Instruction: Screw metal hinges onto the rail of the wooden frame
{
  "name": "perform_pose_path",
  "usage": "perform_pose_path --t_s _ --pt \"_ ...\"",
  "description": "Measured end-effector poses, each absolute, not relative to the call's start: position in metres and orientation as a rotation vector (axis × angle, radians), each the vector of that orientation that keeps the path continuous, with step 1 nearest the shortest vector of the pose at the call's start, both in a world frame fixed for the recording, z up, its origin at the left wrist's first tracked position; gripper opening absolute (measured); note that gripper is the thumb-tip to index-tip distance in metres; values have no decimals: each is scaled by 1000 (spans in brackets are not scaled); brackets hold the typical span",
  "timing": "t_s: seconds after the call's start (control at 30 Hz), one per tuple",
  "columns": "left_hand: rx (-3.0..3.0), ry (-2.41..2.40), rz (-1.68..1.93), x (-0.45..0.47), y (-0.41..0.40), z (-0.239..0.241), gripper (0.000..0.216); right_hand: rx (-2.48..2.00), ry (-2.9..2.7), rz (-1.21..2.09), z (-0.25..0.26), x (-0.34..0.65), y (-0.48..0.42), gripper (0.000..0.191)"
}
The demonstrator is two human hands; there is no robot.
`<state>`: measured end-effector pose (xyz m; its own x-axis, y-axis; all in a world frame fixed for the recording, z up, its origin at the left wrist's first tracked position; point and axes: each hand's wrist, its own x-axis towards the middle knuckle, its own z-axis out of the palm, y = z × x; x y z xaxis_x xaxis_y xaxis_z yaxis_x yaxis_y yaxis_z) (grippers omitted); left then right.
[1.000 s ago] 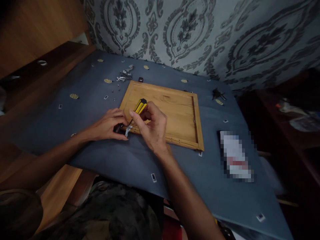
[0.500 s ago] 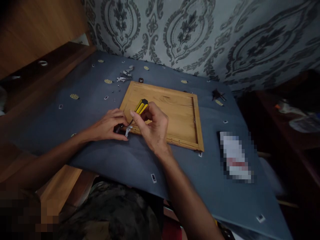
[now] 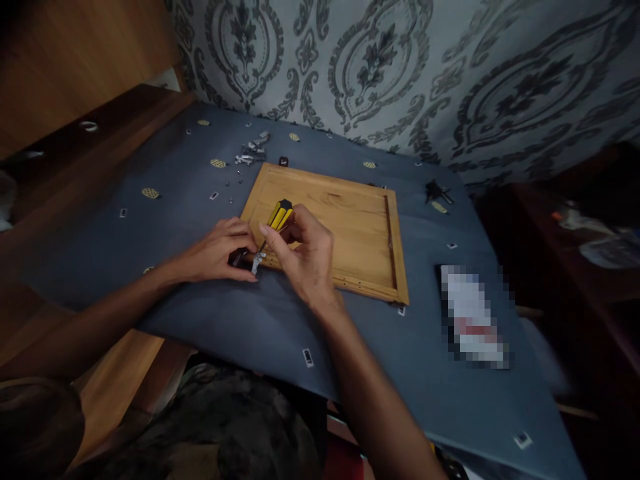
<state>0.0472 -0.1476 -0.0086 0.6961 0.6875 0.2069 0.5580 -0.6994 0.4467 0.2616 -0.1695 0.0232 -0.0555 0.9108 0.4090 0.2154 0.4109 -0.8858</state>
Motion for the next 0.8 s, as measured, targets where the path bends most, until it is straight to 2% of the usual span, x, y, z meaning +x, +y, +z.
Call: perform_pose_path --t_s 0.17,0.33,0.6,0.8 --pt "2554 957 521 46 -147 -9 45 -929 -1507 980 31 262 -171 43" --pt "2550 972 510 45 -148 -10 45 -906 -1548 1013 33 263 -172 37" --pt "2557 962 497 46 -148 -9 44 -932 -1439 933 29 257 -174 47" --pt "2559 961 506 46 -148 -8 46 -965 -1402 754 32 258 -176 44"
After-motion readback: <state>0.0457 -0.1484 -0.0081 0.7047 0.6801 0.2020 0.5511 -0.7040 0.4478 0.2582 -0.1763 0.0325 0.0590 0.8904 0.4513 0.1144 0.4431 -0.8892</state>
